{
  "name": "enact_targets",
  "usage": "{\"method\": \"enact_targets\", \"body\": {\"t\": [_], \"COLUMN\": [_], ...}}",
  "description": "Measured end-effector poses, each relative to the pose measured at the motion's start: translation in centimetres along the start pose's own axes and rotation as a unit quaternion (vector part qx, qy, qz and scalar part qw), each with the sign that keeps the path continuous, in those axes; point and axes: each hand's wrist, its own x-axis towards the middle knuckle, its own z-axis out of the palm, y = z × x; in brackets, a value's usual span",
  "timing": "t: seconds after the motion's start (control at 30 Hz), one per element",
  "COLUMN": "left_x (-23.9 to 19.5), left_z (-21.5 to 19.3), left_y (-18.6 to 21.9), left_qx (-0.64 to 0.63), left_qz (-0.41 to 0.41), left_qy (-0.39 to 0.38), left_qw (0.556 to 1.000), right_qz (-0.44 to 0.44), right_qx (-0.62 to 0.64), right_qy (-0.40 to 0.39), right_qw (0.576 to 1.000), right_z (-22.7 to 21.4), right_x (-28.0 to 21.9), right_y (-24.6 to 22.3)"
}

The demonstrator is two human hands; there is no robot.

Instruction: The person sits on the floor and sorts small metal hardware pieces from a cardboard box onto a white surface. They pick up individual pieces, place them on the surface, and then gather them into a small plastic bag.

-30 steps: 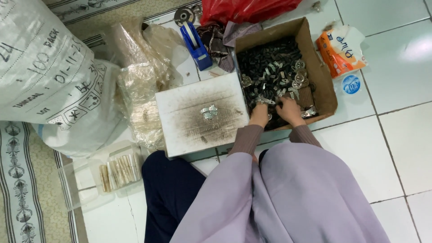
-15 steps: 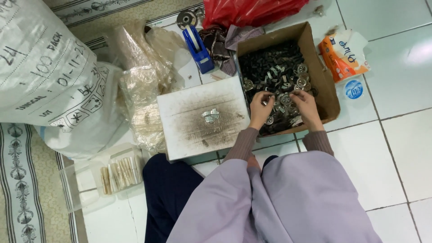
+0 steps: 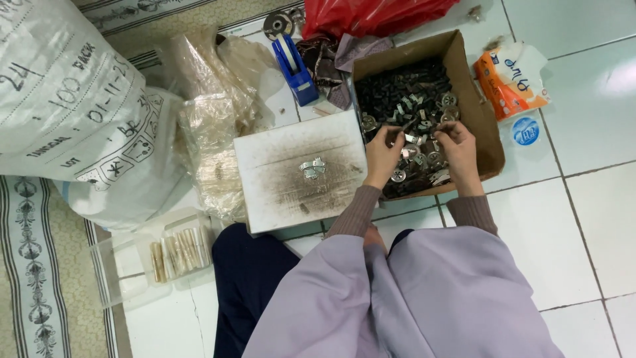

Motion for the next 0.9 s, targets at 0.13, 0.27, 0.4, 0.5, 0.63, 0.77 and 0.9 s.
{"method": "enact_targets", "body": {"t": [0.13, 0.27, 0.4, 0.5, 0.63, 0.77, 0.9], "left_x": [-0.1, 0.2, -0.3, -1.1, -2.0, -3.5, -4.6], "left_z": [-0.2, -0.6, -2.2, -4.8, -8.8, -13.9, -17.8], "left_y": [-0.4, -1.6, -1.4, -0.5, -1.2, -0.4, -0.5], "left_qx": [-0.029, -0.043, -0.048, -0.062, -0.097, -0.063, -0.037], "left_qz": [-0.003, -0.019, -0.020, -0.008, 0.011, 0.012, 0.022], "left_qy": [0.014, 0.006, -0.006, -0.004, 0.016, 0.069, 0.128], "left_qw": [0.999, 0.999, 0.999, 0.998, 0.995, 0.996, 0.991], "right_qz": [-0.015, -0.034, 0.006, 0.009, 0.013, 0.014, 0.015], "right_qx": [-0.048, -0.068, -0.057, -0.027, 0.001, 0.033, 0.025], "right_qy": [-0.015, -0.068, -0.146, -0.138, -0.179, -0.232, -0.258], "right_qw": [0.999, 0.995, 0.988, 0.990, 0.984, 0.972, 0.966], "right_z": [0.3, 1.3, 3.5, 5.0, 9.0, 13.8, 18.1], "right_x": [-0.1, -0.7, -1.3, -0.7, -1.7, -3.9, -5.6], "right_y": [-0.4, -2.2, -3.5, -1.3, -3.0, -4.5, -4.6]}}
